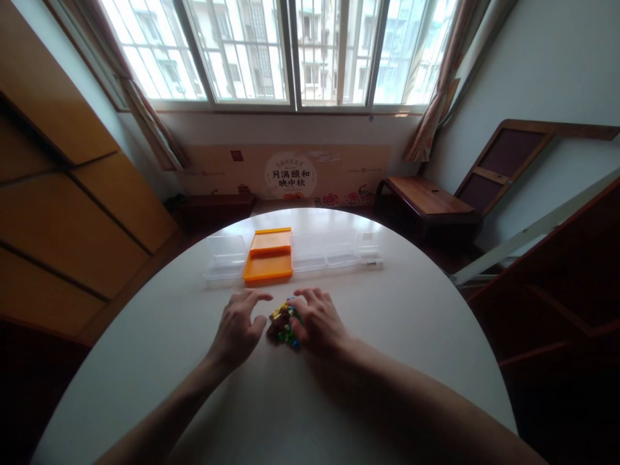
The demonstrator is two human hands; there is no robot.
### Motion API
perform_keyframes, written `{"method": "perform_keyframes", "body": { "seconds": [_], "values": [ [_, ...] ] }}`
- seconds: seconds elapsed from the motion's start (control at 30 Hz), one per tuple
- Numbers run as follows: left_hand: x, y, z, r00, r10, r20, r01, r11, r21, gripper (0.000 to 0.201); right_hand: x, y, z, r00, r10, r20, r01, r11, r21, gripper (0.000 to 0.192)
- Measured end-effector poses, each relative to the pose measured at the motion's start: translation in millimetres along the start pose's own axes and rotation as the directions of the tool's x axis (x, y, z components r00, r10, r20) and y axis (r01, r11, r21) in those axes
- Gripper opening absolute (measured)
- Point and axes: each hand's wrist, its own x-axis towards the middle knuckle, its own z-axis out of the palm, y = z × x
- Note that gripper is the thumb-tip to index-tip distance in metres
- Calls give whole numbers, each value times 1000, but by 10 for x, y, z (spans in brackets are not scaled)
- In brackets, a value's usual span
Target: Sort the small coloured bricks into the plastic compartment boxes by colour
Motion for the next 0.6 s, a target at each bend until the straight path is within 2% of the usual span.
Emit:
{"method": "perform_keyframes", "body": {
  "seconds": [0.2, 0.33, 0.6],
  "values": [
    [-117, -147, 41, 984, 164, 70, -172, 975, 139, 23, -138, 17, 18, 996, 25, -85, -24, 1000, 17, 26],
    [-118, -206, 27, 984, 157, 80, -168, 973, 158, 13, -175, 36, 14, 996, 7, -92, -8, 1000, -9, 25],
    [-105, -147, 58, 973, 212, 93, -226, 956, 188, 15, -172, 39, 55, 996, -7, -92, 4, 999, -32, 26]
  ]
}}
